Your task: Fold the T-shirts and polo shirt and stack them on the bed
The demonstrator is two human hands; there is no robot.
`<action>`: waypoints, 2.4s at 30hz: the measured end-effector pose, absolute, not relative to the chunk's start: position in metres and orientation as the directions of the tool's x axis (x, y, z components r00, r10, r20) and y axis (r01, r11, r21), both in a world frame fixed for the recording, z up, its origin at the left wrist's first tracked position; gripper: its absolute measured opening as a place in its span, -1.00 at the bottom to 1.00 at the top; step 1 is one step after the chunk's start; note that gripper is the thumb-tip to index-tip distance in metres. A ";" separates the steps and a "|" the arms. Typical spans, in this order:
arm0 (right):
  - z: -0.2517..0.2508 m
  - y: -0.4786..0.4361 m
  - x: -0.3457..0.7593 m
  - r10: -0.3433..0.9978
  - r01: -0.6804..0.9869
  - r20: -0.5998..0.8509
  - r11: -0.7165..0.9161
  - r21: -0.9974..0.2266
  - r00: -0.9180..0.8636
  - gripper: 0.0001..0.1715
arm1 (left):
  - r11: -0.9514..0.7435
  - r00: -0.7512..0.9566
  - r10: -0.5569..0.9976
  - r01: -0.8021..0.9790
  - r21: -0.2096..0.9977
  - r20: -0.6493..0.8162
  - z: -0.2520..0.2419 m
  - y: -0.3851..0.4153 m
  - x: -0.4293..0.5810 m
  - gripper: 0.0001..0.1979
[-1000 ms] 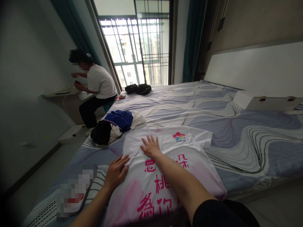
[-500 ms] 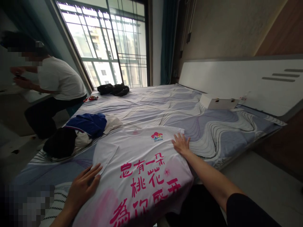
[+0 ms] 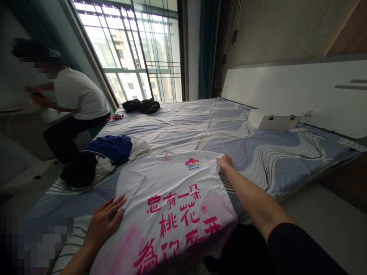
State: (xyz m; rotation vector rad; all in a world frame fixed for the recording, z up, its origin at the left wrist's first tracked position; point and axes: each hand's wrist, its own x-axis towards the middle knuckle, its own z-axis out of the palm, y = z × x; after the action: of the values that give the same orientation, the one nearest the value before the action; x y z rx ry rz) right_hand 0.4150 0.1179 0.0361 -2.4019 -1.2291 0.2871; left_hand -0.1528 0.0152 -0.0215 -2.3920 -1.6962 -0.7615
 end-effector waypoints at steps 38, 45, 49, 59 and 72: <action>-0.014 0.236 0.257 0.961 0.978 0.259 -0.047 -0.205 0.100 -0.60 | 0.045 -0.203 0.947 0.852 0.522 0.249 0.035 0.245 -0.045 -0.70; -0.020 0.244 0.260 0.926 0.993 0.373 0.088 -0.076 -0.053 -0.76 | 0.084 -0.230 0.933 0.886 0.455 0.276 -0.008 0.253 -0.014 -0.69; -0.020 0.247 0.257 0.893 0.995 0.446 0.086 -0.056 -0.052 -0.70 | 0.110 -0.265 0.914 0.891 0.440 0.308 -0.006 0.253 -0.020 -0.63; -0.007 0.230 0.298 0.955 0.975 0.277 -0.040 -0.217 0.101 -0.35 | 0.114 -0.229 0.918 0.934 0.339 0.323 -0.006 0.251 -0.008 -0.56; -0.024 0.076 0.449 0.949 0.794 0.229 0.306 -0.525 -0.215 -0.32 | -0.103 0.037 0.980 0.933 0.345 0.193 0.021 0.154 0.107 -0.48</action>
State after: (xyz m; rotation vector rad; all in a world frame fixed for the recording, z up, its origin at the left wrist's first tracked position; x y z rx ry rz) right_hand 0.4493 0.0762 -0.0237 -1.5429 -2.0716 0.4031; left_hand 0.1068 0.1538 0.0211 -2.3467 -2.1816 -0.6287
